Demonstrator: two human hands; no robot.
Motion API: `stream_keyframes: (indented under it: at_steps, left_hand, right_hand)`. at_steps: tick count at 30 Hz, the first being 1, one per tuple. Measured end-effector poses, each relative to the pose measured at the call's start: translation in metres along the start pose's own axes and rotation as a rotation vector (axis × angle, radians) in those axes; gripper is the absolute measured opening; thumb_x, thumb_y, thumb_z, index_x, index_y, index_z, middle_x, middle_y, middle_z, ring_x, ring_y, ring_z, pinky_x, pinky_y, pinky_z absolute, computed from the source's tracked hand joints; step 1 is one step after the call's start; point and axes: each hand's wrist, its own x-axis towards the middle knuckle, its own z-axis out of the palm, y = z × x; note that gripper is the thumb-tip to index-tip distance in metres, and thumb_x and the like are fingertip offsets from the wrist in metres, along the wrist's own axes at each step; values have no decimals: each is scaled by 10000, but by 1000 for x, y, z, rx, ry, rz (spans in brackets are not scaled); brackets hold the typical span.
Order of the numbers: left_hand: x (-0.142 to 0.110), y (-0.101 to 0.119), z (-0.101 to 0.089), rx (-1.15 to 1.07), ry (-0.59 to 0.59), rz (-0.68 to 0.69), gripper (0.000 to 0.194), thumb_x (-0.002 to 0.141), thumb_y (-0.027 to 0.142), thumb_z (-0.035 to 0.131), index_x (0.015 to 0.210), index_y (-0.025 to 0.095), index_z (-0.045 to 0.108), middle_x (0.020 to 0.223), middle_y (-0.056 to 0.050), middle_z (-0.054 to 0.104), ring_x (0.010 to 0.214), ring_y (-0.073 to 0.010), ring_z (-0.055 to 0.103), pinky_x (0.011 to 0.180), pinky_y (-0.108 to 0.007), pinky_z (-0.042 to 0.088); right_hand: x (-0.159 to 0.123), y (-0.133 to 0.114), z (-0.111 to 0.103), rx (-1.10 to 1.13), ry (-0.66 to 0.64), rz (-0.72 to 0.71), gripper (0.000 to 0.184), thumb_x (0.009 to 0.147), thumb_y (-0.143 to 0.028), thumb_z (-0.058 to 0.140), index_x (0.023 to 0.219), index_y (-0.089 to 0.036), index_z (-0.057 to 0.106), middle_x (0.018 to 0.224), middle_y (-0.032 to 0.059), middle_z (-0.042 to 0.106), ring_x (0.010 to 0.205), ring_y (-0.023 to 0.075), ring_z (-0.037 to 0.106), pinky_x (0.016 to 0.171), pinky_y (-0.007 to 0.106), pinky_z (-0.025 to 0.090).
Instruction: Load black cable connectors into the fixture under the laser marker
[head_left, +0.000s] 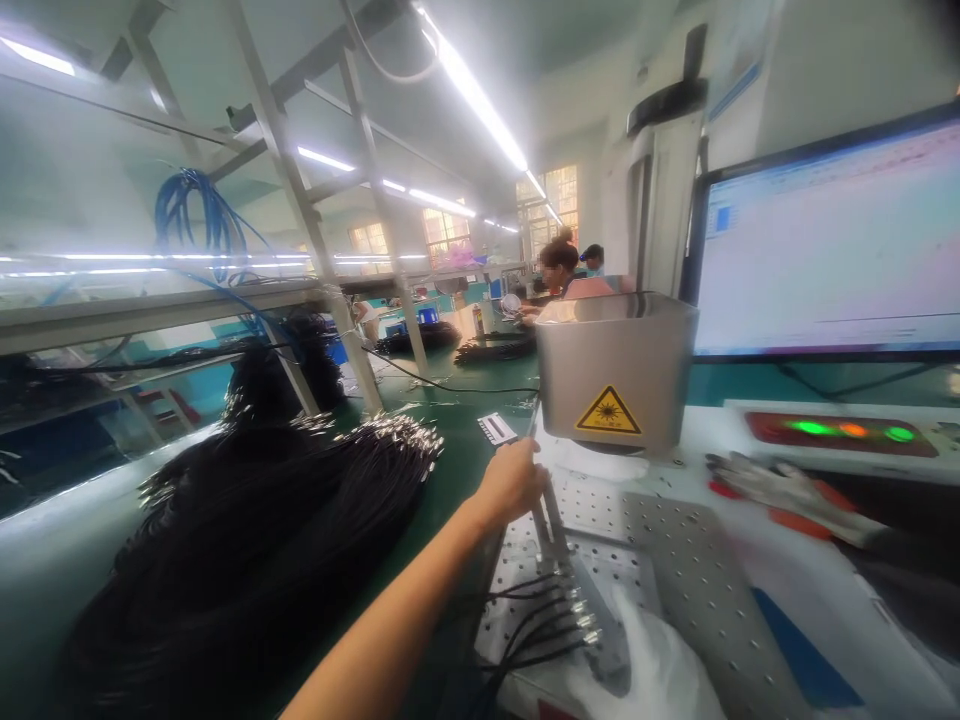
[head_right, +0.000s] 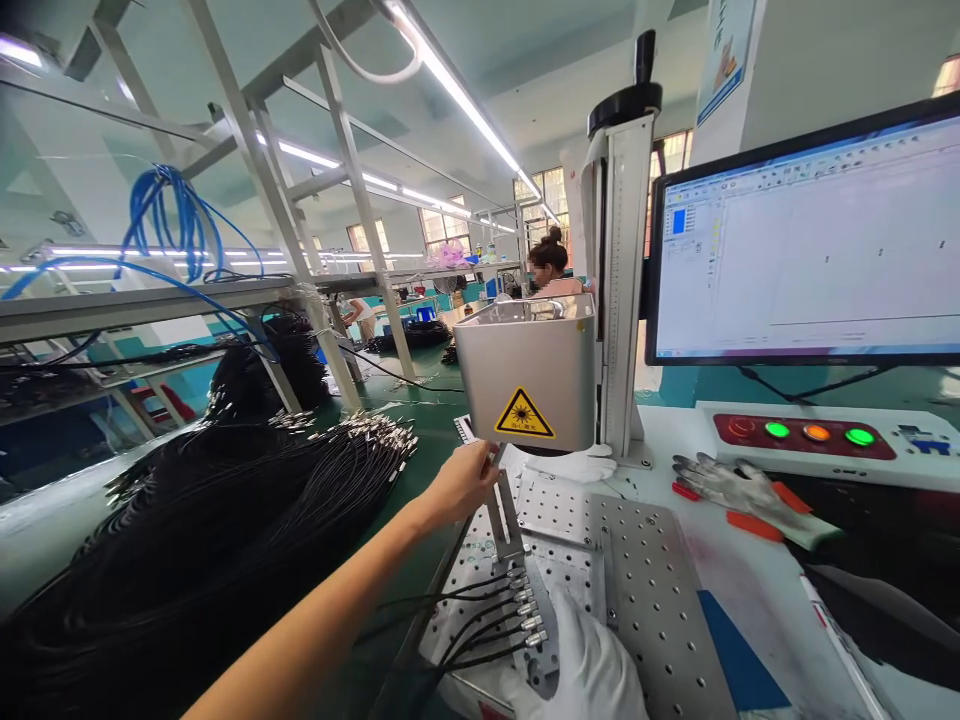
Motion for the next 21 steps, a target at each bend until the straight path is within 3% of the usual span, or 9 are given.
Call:
stream_keyframes:
  at_steps: [2, 6, 8, 11, 12, 14, 16, 18, 21]
  left_hand:
    - [-33, 14, -23, -102, -15, 101, 369, 969, 374, 364, 1272, 199, 479, 1029, -37, 682, 917, -171, 610, 828, -279, 470]
    - [-104, 26, -37, -81, -50, 93, 342, 906, 343, 504, 1192, 173, 582, 1063, -73, 675, 1036, -235, 573, 959, -386, 450]
    - [-132, 18, -24, 61, -152, 1, 477, 814, 326, 628, 1253, 147, 575, 1196, -121, 639, 1152, -294, 540, 1026, -445, 429]
    - [-163, -9, 14, 233, -309, -110, 896, 656, 355, 771, 1433, 90, 412, 1458, -212, 469, 1376, -397, 377, 1137, -522, 336]
    - [-171, -19, 29, 286, -313, -135, 885, 692, 345, 741, 1456, 85, 376, 1500, -228, 408, 1414, -407, 326, 1154, -546, 306]
    - [-182, -38, 57, 368, -192, -153, 595, 861, 228, 509, 1441, 126, 422, 1509, -198, 397, 1418, -365, 345, 1152, -536, 322]
    - [-188, -48, 76, 415, -59, -156, 551, 874, 104, 372, 1411, 162, 479, 1481, -165, 451, 1398, -330, 392, 1145, -497, 351]
    - [-186, -46, 83, 400, -2, -123, 539, 852, 101, 415, 1371, 192, 531, 1439, -145, 519, 1374, -323, 428, 1128, -471, 375]
    - [-170, -25, 75, 300, -63, -75, 376, 836, 201, 519, 1191, 221, 642, 1303, -108, 623, 1271, -316, 504, 1054, -451, 420]
  right_hand:
    - [1, -4, -8, 2, 78, 38, 773, 748, -482, 676, 1374, -146, 370, 1054, 178, 671, 866, 345, 666, 649, 414, 569]
    - [-2, -5, -11, 6, 207, 31, 679, 783, -501, 673, 1293, -117, 439, 1108, 201, 641, 945, 359, 630, 733, 455, 552]
    - [-2, -1, -8, -18, 213, -48, 602, 790, -504, 682, 1232, -133, 513, 1110, 170, 651, 953, 342, 628, 736, 440, 548]
    - [3, 1, -6, -52, 132, -190, 434, 786, -506, 694, 1092, -204, 638, 1055, 92, 685, 926, 317, 635, 728, 424, 534]
    - [6, 0, -7, -56, 82, -226, 345, 787, -476, 691, 1031, -233, 665, 1015, 61, 693, 910, 306, 637, 720, 416, 528]
    - [11, -5, -10, -54, -19, -247, 191, 796, -379, 663, 954, -274, 689, 954, 15, 696, 891, 282, 636, 713, 394, 513]
    - [15, -9, -14, -37, -55, -241, 162, 800, -299, 629, 946, -292, 701, 942, 0, 697, 887, 259, 631, 734, 371, 502]
    - [15, -12, -15, -10, -30, -220, 203, 807, -282, 618, 987, -303, 709, 971, 7, 701, 895, 248, 626, 765, 355, 492]
    - [10, -12, -10, 19, 18, -163, 239, 801, -285, 615, 1017, -310, 714, 1018, 26, 695, 906, 247, 623, 782, 341, 491]
